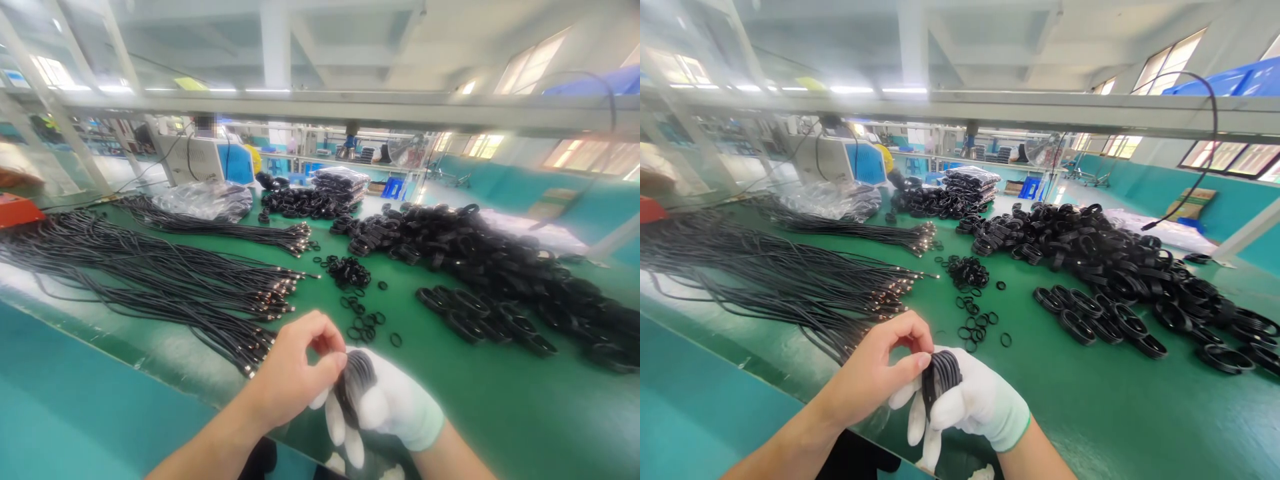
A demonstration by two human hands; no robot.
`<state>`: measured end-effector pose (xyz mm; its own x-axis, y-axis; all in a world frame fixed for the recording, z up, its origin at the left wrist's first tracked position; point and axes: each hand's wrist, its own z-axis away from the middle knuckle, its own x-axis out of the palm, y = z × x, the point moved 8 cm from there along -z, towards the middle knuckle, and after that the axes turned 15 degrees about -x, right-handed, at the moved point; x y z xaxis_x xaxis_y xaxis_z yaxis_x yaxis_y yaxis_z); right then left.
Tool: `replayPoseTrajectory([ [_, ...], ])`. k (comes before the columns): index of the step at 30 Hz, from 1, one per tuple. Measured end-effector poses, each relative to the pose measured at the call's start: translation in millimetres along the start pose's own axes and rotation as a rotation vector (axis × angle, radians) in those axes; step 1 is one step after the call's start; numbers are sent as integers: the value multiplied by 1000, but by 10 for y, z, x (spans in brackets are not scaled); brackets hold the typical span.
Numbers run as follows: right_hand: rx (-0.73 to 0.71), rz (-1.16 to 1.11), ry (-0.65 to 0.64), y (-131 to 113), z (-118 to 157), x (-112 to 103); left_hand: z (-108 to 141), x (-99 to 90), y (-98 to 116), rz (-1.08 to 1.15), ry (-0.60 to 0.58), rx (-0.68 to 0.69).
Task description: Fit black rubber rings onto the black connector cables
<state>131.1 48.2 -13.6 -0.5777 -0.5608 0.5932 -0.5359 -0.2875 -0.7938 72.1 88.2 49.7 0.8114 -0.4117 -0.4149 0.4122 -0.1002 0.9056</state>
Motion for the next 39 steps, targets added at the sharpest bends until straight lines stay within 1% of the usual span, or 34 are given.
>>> replayPoseTrajectory([
  [3, -31, 20, -10, -55, 19, -13, -22, -25, 1, 15, -14, 15],
  [4, -82, 30, 8, -126, 33, -50, -45, -53, -6, 23, -13, 20],
  [5, -167, 45, 57, -236, 54, -118, -78, -95, -20, 30, -1, 22],
  [6, -269, 59, 139, -369, 89, -219, -121, -146, -46, 29, 23, 19],
  [8, -456, 79, 368, -626, 214, -474, -226, -243, -120, -17, 99, 3],
  [9, -505, 87, 472, -712, 280, -586, -283, -263, -160, -68, 132, -5],
  [10, -515, 97, 550, -759, 330, -672, -341, -248, -196, -139, 147, -7],
  [12, -495, 125, 640, -797, 381, -777, -458, -103, -247, -336, 123, 17],
  [14, -490, 165, 690, -813, 402, -826, -567, 125, -293, -511, 69, 52],
  [16, -506, 195, 741, -824, 424, -859, -676, 347, -339, -602, 34, 75],
  [18, -515, 209, 774, -821, 440, -876, -783, 528, -385, -625, 15, 84],
  [20, -503, 210, 776, -800, 436, -877, -869, 663, -427, -647, -9, 94],
  [22, -487, 221, 762, -779, 420, -867, -922, 712, -460, -663, -25, 93],
  [24, -486, 253, 754, -773, 408, -857, -936, 663, -472, -663, -16, 79],
  [28, -488, 267, 730, -753, 381, -833, -865, 460, -463, -620, 34, 48],
  [30, -501, 207, 652, -730, 347, -793, -817, 399, -468, -611, 65, 39],
  [33, -512, 77, 471, -676, 293, -702, -759, 367, -450, -620, 85, 41],
  [35, -485, 49, 386, -626, 274, -659, -708, 292, -350, -570, 122, 56],
  [37, -450, 77, 359, -585, 255, -636, -619, 143, -173, -411, 192, 81],
  [39, -419, 117, 334, -554, 213, -590, -503, 26, 20, -239, 224, 116],
])
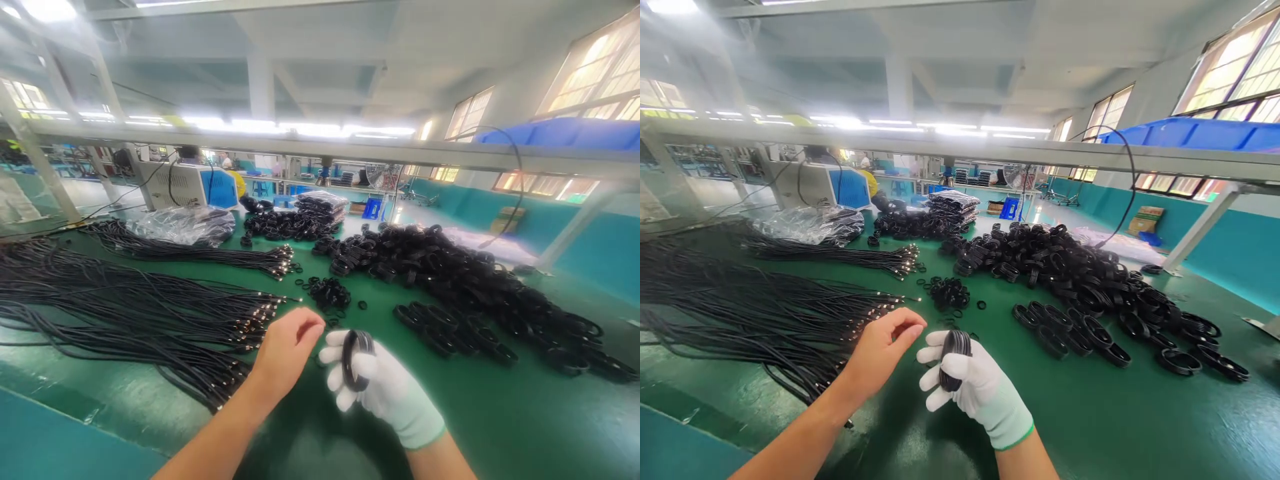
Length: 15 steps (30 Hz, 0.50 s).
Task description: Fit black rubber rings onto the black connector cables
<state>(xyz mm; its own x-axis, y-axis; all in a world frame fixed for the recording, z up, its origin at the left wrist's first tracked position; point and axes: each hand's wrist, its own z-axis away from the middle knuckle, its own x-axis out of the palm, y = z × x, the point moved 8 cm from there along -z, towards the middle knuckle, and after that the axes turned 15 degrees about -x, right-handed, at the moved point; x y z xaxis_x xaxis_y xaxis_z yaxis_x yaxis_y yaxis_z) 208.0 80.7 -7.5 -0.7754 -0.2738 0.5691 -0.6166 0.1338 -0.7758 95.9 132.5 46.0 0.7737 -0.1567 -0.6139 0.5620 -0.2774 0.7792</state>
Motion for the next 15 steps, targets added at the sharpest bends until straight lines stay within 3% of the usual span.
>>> replayPoseTrajectory([
  [4, 35, 49, -92, 77, -24, 181, 143, -19, 281, -16, -20, 91],
  [8, 45, 79, -108, 149, -13, 221, 246, -4, 337, -142, 121, 250],
  [11, 56, 40, -33, 155, 2, 138, 344, -225, 267, -163, 320, 374],
  [15, 37, 54, 151, 20, 26, -26, 397, -724, -6, -181, 495, 337],
])
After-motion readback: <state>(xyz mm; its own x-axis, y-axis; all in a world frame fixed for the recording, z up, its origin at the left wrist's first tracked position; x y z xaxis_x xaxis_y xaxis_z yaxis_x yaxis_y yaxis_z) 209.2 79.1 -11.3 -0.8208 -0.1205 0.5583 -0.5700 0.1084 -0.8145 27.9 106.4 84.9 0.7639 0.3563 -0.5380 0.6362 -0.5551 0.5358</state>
